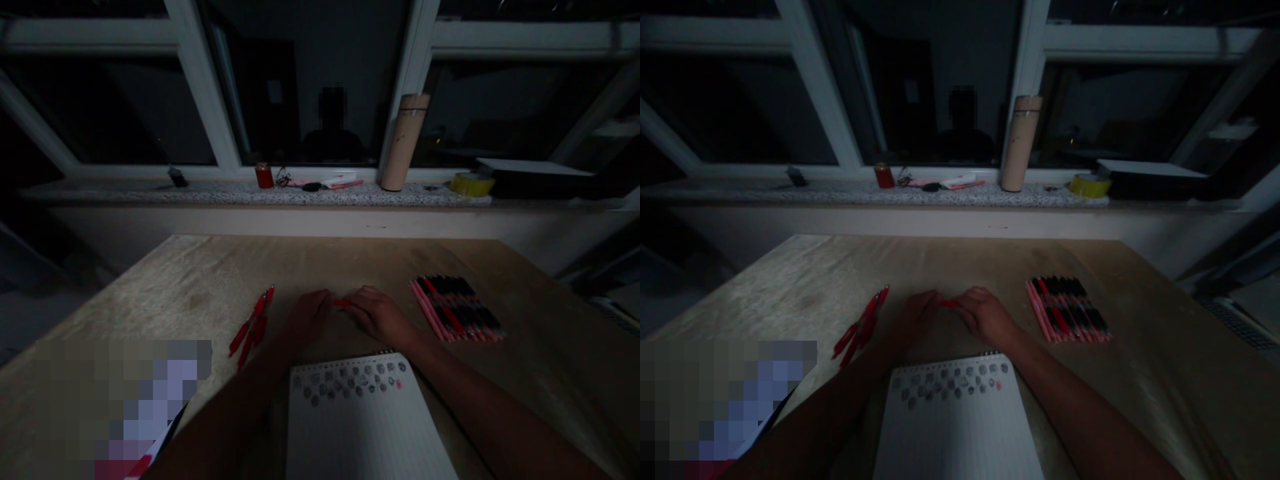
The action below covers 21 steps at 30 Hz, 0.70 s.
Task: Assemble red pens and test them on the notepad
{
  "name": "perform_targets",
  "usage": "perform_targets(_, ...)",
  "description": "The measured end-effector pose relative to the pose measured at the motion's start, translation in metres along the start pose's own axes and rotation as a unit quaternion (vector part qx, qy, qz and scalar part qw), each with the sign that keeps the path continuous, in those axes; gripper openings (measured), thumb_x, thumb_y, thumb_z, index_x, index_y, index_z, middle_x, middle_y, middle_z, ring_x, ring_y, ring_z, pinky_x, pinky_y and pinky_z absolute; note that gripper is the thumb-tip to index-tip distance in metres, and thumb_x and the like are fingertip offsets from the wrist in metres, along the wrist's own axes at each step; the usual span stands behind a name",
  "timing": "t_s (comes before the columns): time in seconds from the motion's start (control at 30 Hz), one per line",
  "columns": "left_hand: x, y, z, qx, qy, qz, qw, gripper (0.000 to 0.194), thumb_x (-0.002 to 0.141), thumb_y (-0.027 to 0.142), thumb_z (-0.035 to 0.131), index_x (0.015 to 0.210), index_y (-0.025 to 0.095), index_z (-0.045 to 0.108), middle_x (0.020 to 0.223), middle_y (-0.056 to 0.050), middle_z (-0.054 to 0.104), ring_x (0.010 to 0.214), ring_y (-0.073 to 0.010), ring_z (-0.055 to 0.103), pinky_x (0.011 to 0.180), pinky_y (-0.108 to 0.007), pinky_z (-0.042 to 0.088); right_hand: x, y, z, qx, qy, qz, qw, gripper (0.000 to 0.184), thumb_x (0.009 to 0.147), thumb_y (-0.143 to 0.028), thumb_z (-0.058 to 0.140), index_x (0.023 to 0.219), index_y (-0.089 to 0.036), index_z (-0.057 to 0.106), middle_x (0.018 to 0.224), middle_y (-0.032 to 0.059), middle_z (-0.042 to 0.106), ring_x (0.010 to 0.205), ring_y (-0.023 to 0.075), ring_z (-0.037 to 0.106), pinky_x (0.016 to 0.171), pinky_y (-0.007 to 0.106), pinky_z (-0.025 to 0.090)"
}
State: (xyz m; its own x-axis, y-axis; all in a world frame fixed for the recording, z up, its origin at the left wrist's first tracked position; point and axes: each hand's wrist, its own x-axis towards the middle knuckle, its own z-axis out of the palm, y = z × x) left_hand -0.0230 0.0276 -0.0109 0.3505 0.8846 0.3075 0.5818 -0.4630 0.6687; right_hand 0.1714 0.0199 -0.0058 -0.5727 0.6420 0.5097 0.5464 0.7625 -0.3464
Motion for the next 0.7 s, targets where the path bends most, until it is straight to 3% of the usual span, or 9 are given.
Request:
perform_targets(0.33, 0.001, 0.005, 0.0, -0.087, 0.013, -0.072, 0.994, 0.04, 0.087, 0.045, 0.034, 0.06, 0.017, 0.046, 0.057, 0.002, 0.046, 0.058, -0.0125, 0.042, 0.057, -0.025, 0.034, -0.002, -0.002, 0.002, 0.002, 0.034, -0.005, 0.999, 0.028, 0.093, -0.028, 0.041, 0.103, -0.018, 0.064, 0.078, 0.008, 0.062, 0.076, 0.0186, 0.052, 0.071, 0.031, 0.042)
perform_targets(0.5, -0.001, 0.008, 0.0, -0.085, 0.039, -0.076, 0.993, 0.041, 0.088, 0.047, 0.032, 0.061, 0.018, 0.043, 0.058, 0.003, 0.044, 0.057, -0.0118, 0.041, 0.056, -0.024, 0.033, 0.0, -0.006, 0.0, 0.091, 0.063, 0.097, 0.989, 0.028, 0.091, -0.036, 0.043, 0.085, -0.018, 0.065, 0.073, 0.0044, 0.062, 0.069, 0.0154, 0.055, 0.065, 0.026, 0.041)
perform_targets(0.6, -0.002, 0.011, 0.0, -0.08, 0.036, -0.044, 0.995, 0.04, 0.089, 0.046, 0.03, 0.063, 0.018, 0.042, 0.059, 0.003, 0.043, 0.057, -0.0111, 0.042, 0.057, -0.024, 0.033, 0.003, -0.009, 0.002, 0.205, 0.057, 0.205, 0.955, 0.045, 0.092, -0.046, 0.037, 0.063, -0.017, 0.055, 0.054, -0.0016, 0.048, 0.05, 0.0106, 0.045, 0.05, 0.023, 0.034)
perform_targets(0.7, -0.003, 0.016, 0.0, -0.065, 0.051, -0.018, 0.996, 0.038, 0.09, 0.043, 0.03, 0.065, 0.018, 0.042, 0.06, 0.003, 0.045, 0.058, -0.0111, 0.043, 0.059, -0.024, 0.033, 0.007, -0.014, 0.007, 0.355, 0.054, 0.295, 0.885, 0.054, 0.086, -0.059, 0.037, 0.051, -0.018, 0.04, 0.044, -0.0054, 0.033, 0.04, 0.0073, 0.032, 0.041, 0.021, 0.025)
